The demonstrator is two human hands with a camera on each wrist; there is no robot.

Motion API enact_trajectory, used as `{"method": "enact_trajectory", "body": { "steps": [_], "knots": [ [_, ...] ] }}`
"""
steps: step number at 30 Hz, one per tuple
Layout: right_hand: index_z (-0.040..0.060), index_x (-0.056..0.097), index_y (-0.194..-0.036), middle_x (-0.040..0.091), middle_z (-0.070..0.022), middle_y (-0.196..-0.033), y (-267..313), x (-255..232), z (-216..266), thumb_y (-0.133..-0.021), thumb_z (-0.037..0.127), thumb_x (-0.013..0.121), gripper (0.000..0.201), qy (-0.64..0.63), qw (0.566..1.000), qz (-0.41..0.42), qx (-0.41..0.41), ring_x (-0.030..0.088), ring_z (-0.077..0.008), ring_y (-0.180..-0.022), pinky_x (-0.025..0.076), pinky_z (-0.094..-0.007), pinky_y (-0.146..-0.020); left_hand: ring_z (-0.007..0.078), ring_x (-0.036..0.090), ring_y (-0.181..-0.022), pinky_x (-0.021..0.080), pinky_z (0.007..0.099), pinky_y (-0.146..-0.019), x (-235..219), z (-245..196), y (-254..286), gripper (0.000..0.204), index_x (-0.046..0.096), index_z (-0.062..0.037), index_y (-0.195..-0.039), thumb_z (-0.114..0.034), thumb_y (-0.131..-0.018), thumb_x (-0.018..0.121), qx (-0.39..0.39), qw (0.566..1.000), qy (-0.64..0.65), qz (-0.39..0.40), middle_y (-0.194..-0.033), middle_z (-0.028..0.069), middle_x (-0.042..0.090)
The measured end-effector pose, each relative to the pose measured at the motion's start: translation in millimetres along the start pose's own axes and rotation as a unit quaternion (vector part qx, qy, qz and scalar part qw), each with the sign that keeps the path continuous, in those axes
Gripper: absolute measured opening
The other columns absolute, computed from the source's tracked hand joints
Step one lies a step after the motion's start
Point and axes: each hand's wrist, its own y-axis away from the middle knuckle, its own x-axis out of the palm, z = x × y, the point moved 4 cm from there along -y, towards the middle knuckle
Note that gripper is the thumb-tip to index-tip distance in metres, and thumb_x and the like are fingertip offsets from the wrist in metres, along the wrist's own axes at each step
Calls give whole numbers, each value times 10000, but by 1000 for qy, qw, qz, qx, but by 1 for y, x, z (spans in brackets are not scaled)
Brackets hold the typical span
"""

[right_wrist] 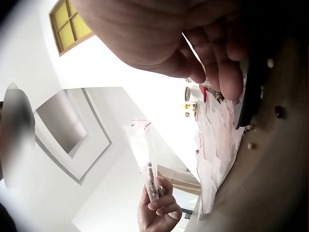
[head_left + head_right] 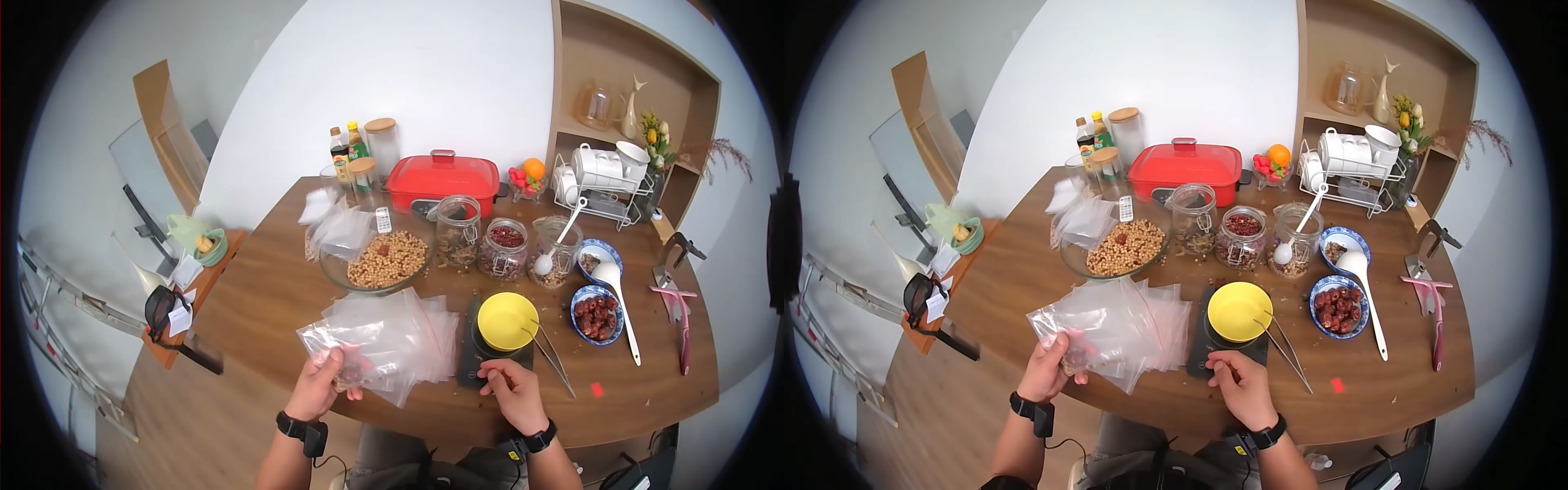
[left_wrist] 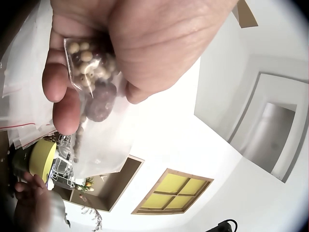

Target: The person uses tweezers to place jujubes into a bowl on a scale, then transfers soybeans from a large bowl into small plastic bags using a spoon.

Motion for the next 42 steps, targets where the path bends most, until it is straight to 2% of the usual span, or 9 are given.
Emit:
{"method": "enact_trajectory", "body": {
  "steps": [4,8,15,16,19,22,28,37,42],
  "knots": [
    [-37,734,-1204,795,-88,-1017,1,0,-2,-1092,61,610,194,8,1000,-3,-2,742,-114,-785,581,-263,-731,216,713,-662,584,316,-589,-11,-13,-10,434,644,-1,-1348,-379,-1170,527,27,999,-3,-38,-1085,180,783],
    [-43,714,-1211,779,-79,-1036,1,1,-4,-1098,46,590,190,36,999,12,-12,726,-112,-799,572,-258,-746,189,695,-628,542,293,-544,-31,-43,-36,409,646,-5,-1345,-355,-1167,532,68,989,-38,-123,-1020,142,787],
    [-43,725,-1200,781,-86,-1015,2,2,0,-1088,49,604,189,62,998,1,-26,730,-114,-792,577,-262,-737,165,689,-598,545,278,-520,-57,-68,-100,363,646,-14,-1316,-320,-1164,524,43,982,-120,-136,-1036,107,776],
    [-42,726,-1200,781,-86,-1012,2,1,1,-1087,48,605,189,63,998,0,-26,731,-115,-790,578,-263,-737,156,694,-642,546,275,-550,-59,-69,-108,393,658,-5,-1329,-337,-1158,534,44,983,-139,-110,-1061,109,782],
    [-40,727,-1196,783,-90,-1008,3,1,3,-1080,38,605,186,74,997,-3,-34,735,-120,-783,580,-267,-738,145,679,-600,537,265,-527,-56,-76,-130,396,666,-1,-1327,-333,-1146,547,14,973,-201,-109,-1061,125,785],
    [-12,746,-1165,789,-113,-983,4,1,3,-1057,60,625,177,82,996,-14,-41,768,-175,-757,596,-301,-717,133,659,-552,516,252,-495,-47,-89,-149,405,673,13,-1317,-328,-1125,567,-5,953,-289,-93,-1034,133,787],
    [-7,742,-1166,786,-118,-975,4,1,3,-1054,60,628,173,98,994,-11,-56,768,-181,-756,595,-301,-707,119,640,-518,473,260,-445,-19,-118,-176,387,686,31,-1273,-292,-1074,609,-1,927,-364,-90,-951,106,777],
    [2,749,-1158,785,-129,-986,5,1,8,-1052,65,644,162,100,993,-17,-59,772,-188,-758,597,-304,-687,133,630,-506,462,282,-450,-9,-131,-202,317,729,31,-1133,-260,-1028,657,52,894,-426,-127,-915,83,751],
    [0,749,-1157,782,-131,-978,5,1,11,-1053,63,642,161,108,992,-16,-67,773,-191,-754,598,-305,-685,156,640,-502,496,316,-479,-9,-141,-205,317,737,39,-1089,-263,-1040,654,134,882,-422,-162,-889,95,768]
  ]
}}
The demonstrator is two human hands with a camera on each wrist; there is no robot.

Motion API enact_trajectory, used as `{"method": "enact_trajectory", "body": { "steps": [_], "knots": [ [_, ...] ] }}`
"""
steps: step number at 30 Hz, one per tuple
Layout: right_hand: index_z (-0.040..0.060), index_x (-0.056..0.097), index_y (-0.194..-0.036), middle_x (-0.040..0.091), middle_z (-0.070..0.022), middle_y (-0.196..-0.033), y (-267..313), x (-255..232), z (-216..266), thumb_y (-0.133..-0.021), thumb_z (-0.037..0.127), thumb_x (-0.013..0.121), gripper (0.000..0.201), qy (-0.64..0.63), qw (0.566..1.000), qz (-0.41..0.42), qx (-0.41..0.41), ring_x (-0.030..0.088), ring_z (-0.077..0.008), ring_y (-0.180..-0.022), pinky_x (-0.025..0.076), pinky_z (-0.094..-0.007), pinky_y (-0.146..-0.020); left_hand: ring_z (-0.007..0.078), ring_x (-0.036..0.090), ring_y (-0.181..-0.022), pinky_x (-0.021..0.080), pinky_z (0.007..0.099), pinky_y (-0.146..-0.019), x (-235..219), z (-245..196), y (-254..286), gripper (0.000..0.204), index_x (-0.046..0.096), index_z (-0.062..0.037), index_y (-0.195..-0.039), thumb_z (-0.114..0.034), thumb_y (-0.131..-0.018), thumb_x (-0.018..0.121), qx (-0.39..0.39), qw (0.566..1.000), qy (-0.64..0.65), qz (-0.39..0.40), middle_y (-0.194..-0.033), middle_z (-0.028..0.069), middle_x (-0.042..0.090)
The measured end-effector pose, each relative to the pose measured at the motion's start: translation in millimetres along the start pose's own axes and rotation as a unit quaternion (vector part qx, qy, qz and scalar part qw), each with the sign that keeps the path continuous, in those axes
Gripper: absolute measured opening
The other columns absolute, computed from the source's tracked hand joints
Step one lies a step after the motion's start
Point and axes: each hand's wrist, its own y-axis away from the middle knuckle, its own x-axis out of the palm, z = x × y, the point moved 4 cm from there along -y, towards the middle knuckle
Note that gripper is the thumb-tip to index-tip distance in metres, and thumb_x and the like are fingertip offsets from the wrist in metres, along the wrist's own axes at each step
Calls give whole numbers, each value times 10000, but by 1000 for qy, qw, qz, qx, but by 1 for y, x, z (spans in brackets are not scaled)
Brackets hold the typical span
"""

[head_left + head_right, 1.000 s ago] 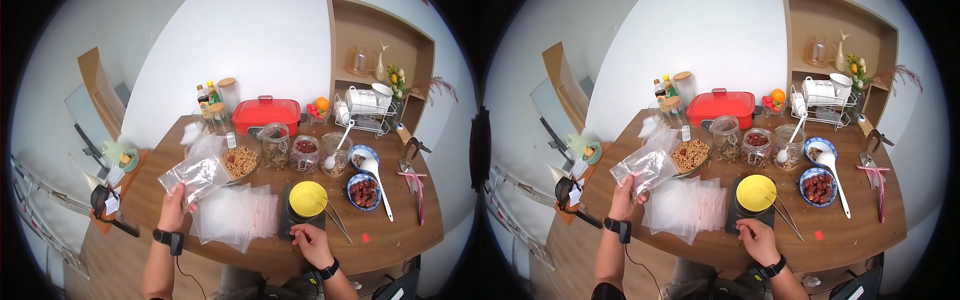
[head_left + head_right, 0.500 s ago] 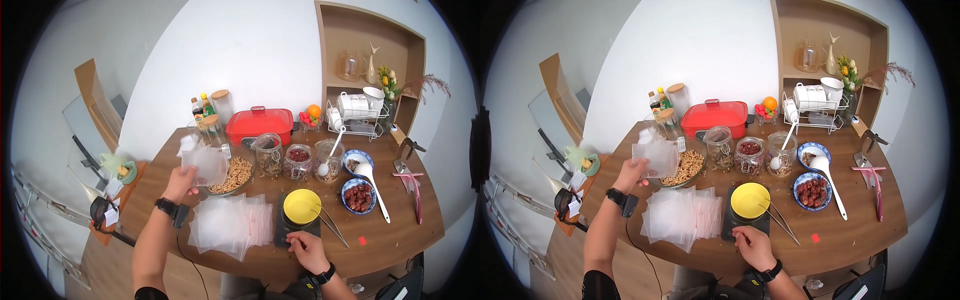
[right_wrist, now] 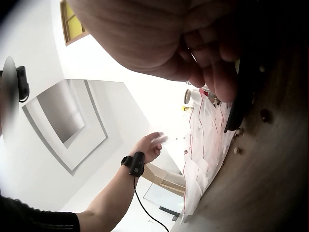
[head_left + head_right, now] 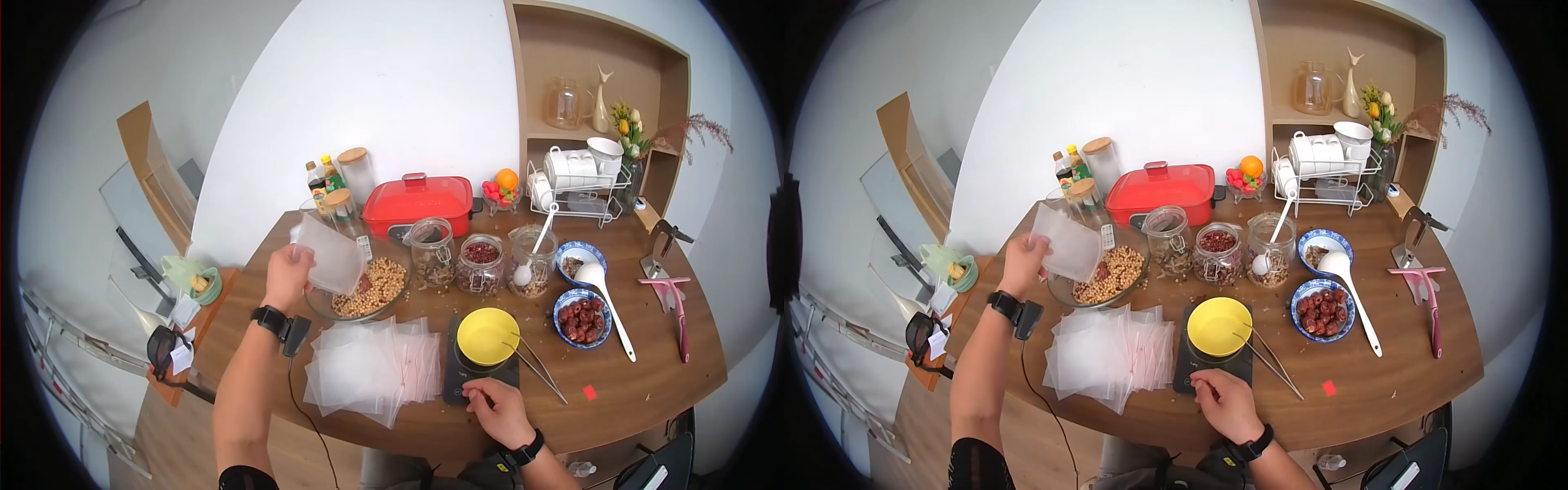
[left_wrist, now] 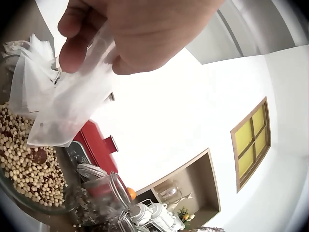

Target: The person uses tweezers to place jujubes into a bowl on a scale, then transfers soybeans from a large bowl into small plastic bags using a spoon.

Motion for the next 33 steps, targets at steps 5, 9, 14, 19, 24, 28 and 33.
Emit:
{"method": "enact_trajectory", "body": {
  "steps": [5,9,14,19,24,28,33],
  "knots": [
    [-1,748,-1154,783,-130,-977,-1,1,-1,-1054,62,640,160,-7,1000,-4,4,776,-191,-758,598,-306,-685,163,644,-496,517,336,-500,0,3,9,301,734,30,-1092,-254,-1070,637,46,994,-96,-13,-881,94,785],
    [-2,748,-1155,786,-127,-984,1,0,-2,-1056,62,638,161,-6,1000,-2,12,780,-188,-762,600,-303,-689,157,633,-489,511,321,-501,-9,13,11,305,726,28,-1082,-259,-1091,621,39,998,-30,-40,-893,93,791],
    [-5,748,-1152,787,-126,-988,1,1,-3,-1055,60,638,160,-10,1000,1,14,780,-184,-763,599,-299,-687,118,582,-494,463,268,-480,-28,32,27,282,717,-4,-1091,-262,-1112,605,26,993,87,-78,-943,86,794],
    [-7,750,-1143,784,-126,-982,1,1,-2,-1052,53,640,155,-15,1000,-3,5,779,-185,-760,598,-297,-681,68,524,-533,406,212,-455,-51,57,86,253,682,-103,-1225,-325,-1106,646,-142,920,360,-59,-1028,10,758],
    [-15,748,-1141,782,-129,-986,1,2,1,-1049,43,642,152,-8,1000,-2,8,776,-184,-755,596,-297,-678,73,620,-676,427,208,-484,-43,98,163,209,706,-105,-1166,-300,-1105,663,-222,901,360,98,-943,47,753],
    [-25,748,-1133,781,-125,-985,1,5,-4,-1048,33,641,149,-9,1000,-2,19,769,-178,-745,594,-288,-677,65,605,-583,445,224,-472,-29,119,191,287,723,-38,-1170,-310,-1083,695,-244,946,165,138,-899,84,778],
    [-31,748,-1124,780,-117,-966,1,5,0,-1049,29,634,149,-11,1000,-14,12,767,-172,-739,592,-284,-678,317,726,-1001,593,419,-822,-34,114,182,573,634,33,-1359,-387,-997,778,8,978,-208,-7,-1187,225,750]
  ]
}}
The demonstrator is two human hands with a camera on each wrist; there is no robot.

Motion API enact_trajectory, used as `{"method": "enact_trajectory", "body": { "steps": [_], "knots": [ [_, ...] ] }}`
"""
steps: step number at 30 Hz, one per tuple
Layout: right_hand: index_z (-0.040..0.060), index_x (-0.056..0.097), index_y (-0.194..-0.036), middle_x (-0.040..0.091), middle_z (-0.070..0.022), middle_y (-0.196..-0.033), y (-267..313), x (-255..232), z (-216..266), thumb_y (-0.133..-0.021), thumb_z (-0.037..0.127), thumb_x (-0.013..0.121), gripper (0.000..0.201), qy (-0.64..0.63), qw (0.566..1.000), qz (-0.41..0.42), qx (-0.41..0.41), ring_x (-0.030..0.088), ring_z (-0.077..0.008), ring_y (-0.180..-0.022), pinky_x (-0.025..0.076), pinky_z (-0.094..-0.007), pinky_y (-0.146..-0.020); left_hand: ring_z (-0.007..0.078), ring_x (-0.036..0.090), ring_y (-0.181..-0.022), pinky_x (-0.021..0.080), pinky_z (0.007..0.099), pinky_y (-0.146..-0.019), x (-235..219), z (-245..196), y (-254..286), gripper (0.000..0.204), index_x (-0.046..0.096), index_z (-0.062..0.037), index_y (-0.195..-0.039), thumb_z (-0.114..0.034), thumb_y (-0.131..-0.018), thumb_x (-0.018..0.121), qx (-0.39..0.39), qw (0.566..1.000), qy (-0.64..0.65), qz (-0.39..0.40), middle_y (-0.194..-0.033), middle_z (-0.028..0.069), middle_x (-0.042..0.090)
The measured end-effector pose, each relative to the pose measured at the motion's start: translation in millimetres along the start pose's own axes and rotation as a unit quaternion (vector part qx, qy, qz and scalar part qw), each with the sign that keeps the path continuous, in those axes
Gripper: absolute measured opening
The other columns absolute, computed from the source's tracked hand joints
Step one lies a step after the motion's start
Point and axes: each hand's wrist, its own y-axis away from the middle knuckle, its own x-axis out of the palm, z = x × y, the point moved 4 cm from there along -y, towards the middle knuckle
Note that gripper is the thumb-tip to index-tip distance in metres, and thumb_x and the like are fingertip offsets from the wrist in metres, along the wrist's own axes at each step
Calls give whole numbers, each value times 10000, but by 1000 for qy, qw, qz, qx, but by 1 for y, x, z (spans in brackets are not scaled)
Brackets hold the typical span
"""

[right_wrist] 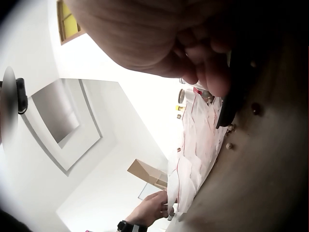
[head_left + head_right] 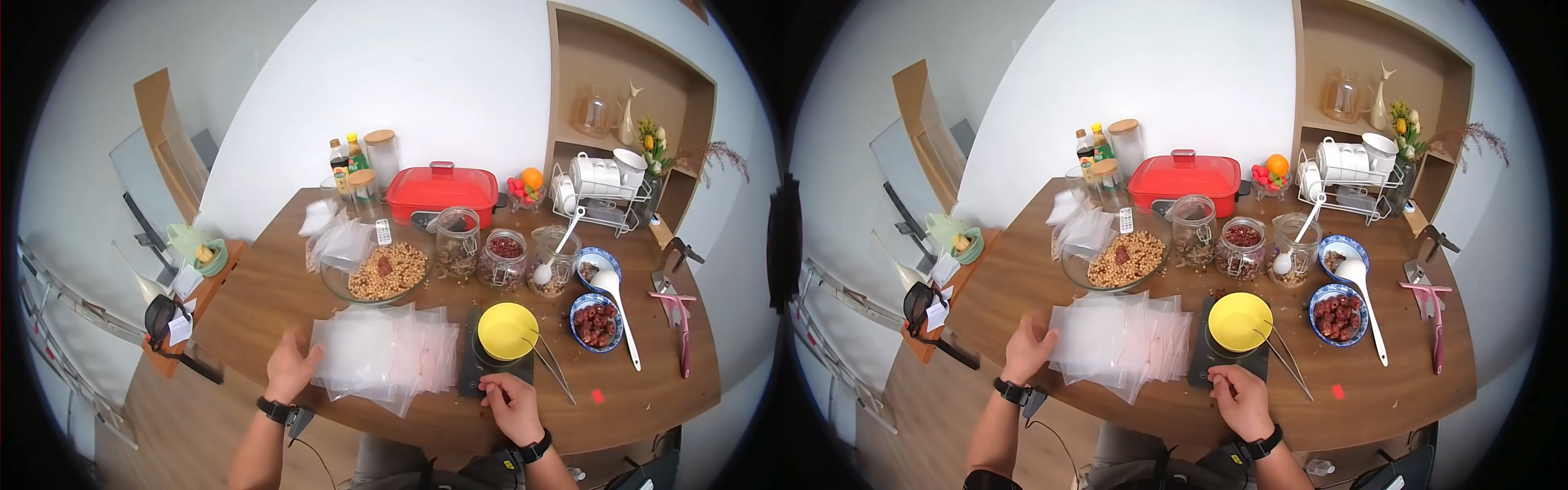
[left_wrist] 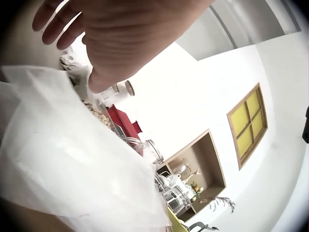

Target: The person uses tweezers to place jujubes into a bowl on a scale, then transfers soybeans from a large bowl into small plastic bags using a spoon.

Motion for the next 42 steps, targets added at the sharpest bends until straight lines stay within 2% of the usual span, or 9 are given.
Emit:
{"method": "enact_trajectory", "body": {
  "steps": [1,4,7,19,28,32,37,40,42],
  "knots": [
    [-32,748,-1125,780,-117,-964,0,1,0,-1049,27,633,150,0,1000,0,-1,767,-171,-739,591,-284,-679,378,724,-1122,602,467,-925,-4,-13,1,644,608,44,-1403,-401,-978,795,57,991,-99,-76,-1265,259,729],
    [-33,748,-1127,781,-119,-965,0,2,-4,-1048,22,630,152,15,1000,0,1,768,-171,-740,592,-285,-678,490,546,-1392,458,552,-1160,13,-40,0,808,508,49,-1528,-460,-964,782,100,994,-43,-22,-1493,328,578],
    [-30,749,-1127,781,-120,-966,0,2,-5,-1046,22,633,151,18,1000,-3,-2,770,-172,-741,593,-286,-675,498,508,-1437,417,551,-1202,44,-58,0,865,447,51,-1585,-510,-991,732,89,992,-43,83,-1576,337,503],
    [-7,752,-1120,768,-113,-958,2,1,-2,-1038,26,647,137,20,1000,-5,-17,747,-173,-728,578,-295,-661,493,244,-1626,193,661,-1296,94,-88,15,984,307,66,-1664,-627,-1029,598,96,968,-94,213,-1734,320,293],
    [10,757,-1107,760,-125,-949,1,1,0,-1020,34,662,131,47,998,-6,-48,740,-229,-737,571,-330,-662,484,172,-1654,109,655,-1311,113,-78,28,973,228,52,-1698,-571,-1041,586,99,973,-124,169,-1772,300,219],
    [-23,744,-1132,761,-107,-970,2,-1,2,-1047,11,630,146,56,997,8,-49,744,-141,-734,574,-276,-667,488,243,-1622,179,667,-1290,119,-70,27,914,314,51,-1663,-527,-1021,613,121,975,-127,136,-1747,295,282],
    [-23,745,-1133,765,-111,-970,2,0,0,-1051,16,624,151,47,998,5,-49,747,-146,-733,577,-278,-669,506,451,-1474,377,592,-1214,104,-72,19,728,501,34,-1510,-384,-956,719,170,980,-81,64,-1649,275,450],
    [-21,747,-1132,766,-110,-970,2,0,-1,-1050,16,625,151,43,998,2,-41,748,-147,-734,578,-278,-669,472,567,-1319,492,531,-1085,86,-82,16,521,600,12,-1301,-294,-913,767,176,982,-64,17,-1478,244,590],
    [-20,748,-1131,766,-108,-970,2,0,-1,-1049,15,627,151,43,998,2,-39,747,-145,-734,577,-276,-669,445,611,-1216,524,523,-1006,73,-93,11,395,631,-7,-1157,-274,-901,772,132,984,-90,75,-1325,222,650]
  ]
}}
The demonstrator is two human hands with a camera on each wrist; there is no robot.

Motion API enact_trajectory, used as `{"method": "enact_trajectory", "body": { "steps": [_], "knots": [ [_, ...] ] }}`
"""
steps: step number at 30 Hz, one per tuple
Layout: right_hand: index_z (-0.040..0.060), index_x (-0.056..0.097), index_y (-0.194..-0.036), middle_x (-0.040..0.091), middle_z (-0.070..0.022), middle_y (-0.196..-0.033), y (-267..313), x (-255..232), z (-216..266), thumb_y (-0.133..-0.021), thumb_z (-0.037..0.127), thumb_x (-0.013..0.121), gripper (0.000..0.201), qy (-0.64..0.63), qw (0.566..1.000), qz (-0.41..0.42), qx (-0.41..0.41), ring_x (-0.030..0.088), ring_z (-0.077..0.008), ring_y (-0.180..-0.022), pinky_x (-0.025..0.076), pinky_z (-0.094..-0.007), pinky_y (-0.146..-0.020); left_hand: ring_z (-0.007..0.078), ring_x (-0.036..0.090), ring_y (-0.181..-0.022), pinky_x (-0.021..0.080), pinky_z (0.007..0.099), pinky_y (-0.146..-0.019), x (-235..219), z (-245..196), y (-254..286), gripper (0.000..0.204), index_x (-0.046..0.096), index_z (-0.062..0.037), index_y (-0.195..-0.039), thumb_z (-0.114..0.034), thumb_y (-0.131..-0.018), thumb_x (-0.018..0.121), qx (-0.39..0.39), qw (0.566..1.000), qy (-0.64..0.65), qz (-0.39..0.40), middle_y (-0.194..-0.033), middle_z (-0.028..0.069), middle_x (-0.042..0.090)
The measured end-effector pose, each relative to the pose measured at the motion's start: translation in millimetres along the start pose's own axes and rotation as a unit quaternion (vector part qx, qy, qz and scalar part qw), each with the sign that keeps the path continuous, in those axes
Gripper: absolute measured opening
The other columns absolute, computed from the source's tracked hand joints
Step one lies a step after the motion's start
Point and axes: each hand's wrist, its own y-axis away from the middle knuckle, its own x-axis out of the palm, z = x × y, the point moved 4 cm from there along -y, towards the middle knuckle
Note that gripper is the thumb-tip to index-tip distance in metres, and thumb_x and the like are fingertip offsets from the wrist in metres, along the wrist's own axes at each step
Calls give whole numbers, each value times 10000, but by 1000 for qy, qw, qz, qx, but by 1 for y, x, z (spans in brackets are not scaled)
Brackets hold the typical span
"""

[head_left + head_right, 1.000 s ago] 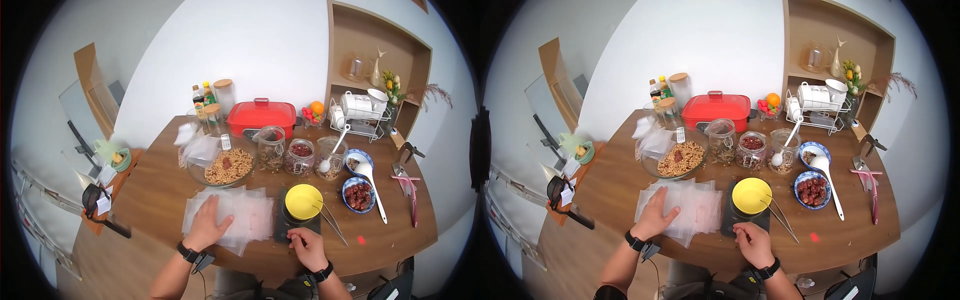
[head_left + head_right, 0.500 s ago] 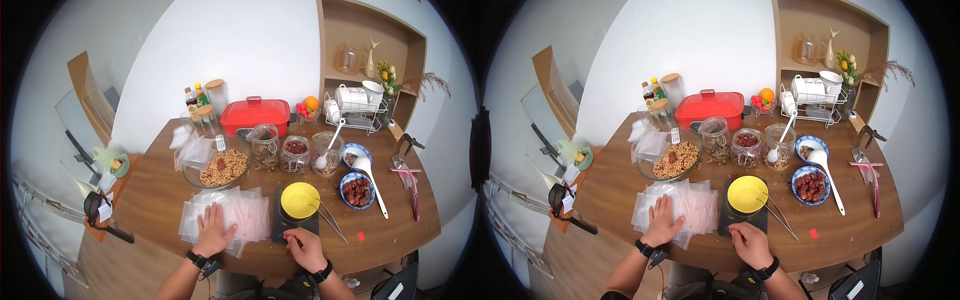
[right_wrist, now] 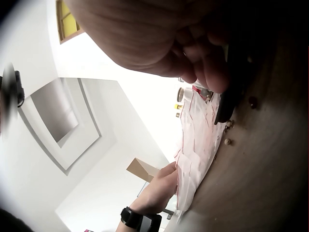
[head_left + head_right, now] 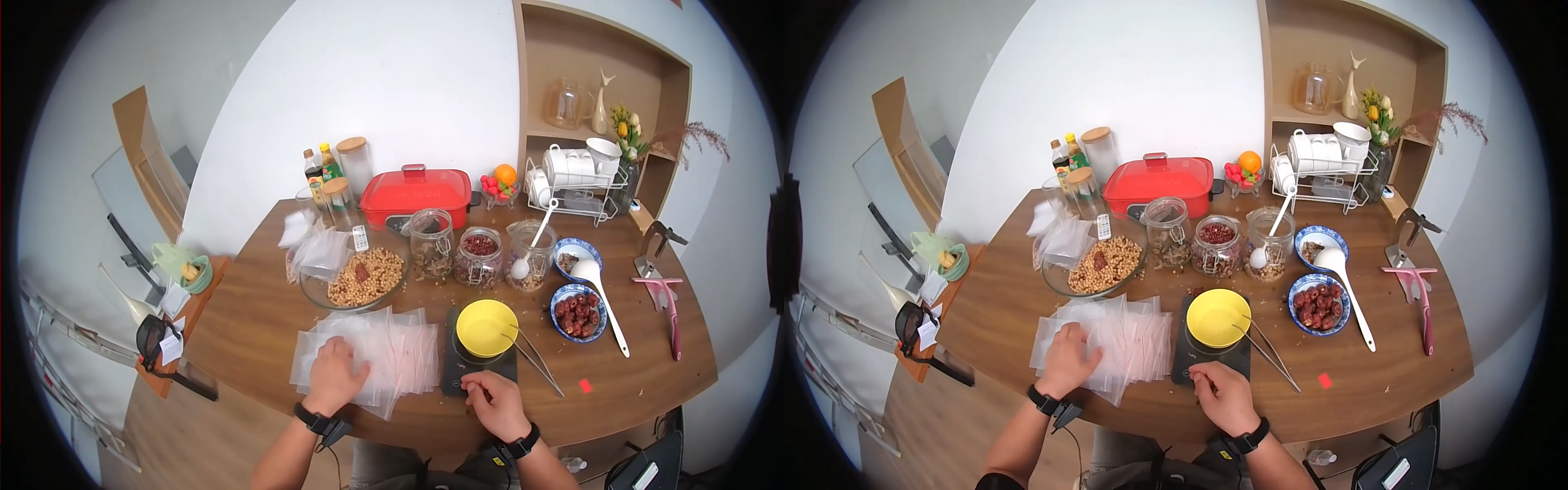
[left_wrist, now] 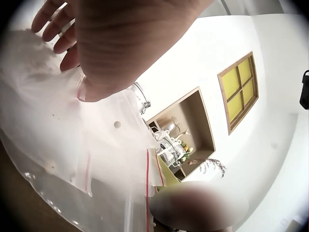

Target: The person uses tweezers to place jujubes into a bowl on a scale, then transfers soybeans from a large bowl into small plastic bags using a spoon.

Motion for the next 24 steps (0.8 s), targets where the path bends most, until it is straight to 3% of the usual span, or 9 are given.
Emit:
{"method": "enact_trajectory", "body": {
  "steps": [1,4,7,8,10,14,17,20,24],
  "knots": [
    [-20,748,-1131,766,-108,-970,0,0,0,-1048,15,628,151,2,1000,1,-1,747,-145,-734,577,-276,-669,431,633,-1165,540,519,-966,-4,-1,-1,337,647,-17,-1084,-264,-894,774,-21,999,-7,32,-1248,211,680],
    [-19,748,-1128,766,-105,-968,-1,0,1,-1045,13,629,149,4,1000,3,0,745,-144,-732,575,-276,-668,413,653,-1020,547,520,-884,-11,0,-1,229,639,-38,-914,-231,-894,762,0,1000,-16,-5,-1072,174,691],
    [-7,751,-1111,764,-117,-948,-1,-1,3,-1033,24,646,135,2,1000,-6,6,743,-189,-723,578,-310,-659,419,657,-993,548,521,-872,-28,-4,-3,192,647,-44,-876,-202,-899,754,31,996,-1,-80,-1034,168,691],
    [-1,753,-1103,764,-123,-938,-1,0,4,-1027,30,654,128,0,1000,-9,8,743,-211,-719,580,-327,-655,420,656,-990,548,519,-865,-33,-9,-4,189,650,-46,-876,-201,-900,755,47,994,5,-97,-1030,166,690],
    [-15,749,-1118,762,-107,-956,-1,0,4,-1038,13,636,141,-4,1000,1,11,741,-166,-729,574,-293,-663,421,654,-985,548,515,-852,-41,-20,-3,182,655,-50,-876,-199,-901,756,76,988,16,-132,-1021,161,687],
    [-24,745,-1129,760,-98,-968,-2,0,1,-1046,4,627,147,2,1000,10,10,734,-133,-736,568,-269,-666,418,654,-981,547,509,-842,-19,-30,3,203,662,-57,-882,-228,-908,768,58,996,65,-35,-1018,158,689],
    [4,754,-1106,760,-118,-943,-1,1,1,-1028,25,653,129,-7,1000,-10,7,735,-202,-712,572,-319,-649,417,654,-970,546,510,-840,-2,-30,7,227,662,-63,-878,-256,-916,776,56,996,63,-30,-1008,156,688],
    [5,754,-1103,759,-116,-941,-1,1,2,-1026,19,653,128,-6,1000,-10,6,733,-205,-712,571,-320,-647,420,663,-991,548,503,-866,-1,-29,11,231,678,-66,-911,-274,-930,778,63,995,68,-42,-1034,162,704],
    [-25,745,-1136,759,-101,-976,-2,1,0,-1045,2,633,146,-3,1000,8,6,734,-128,-741,566,-265,-665,412,685,-1076,554,459,-938,-22,-32,18,170,704,-55,-988,-211,-958,766,45,986,147,-66,-1154,182,736]
  ]
}}
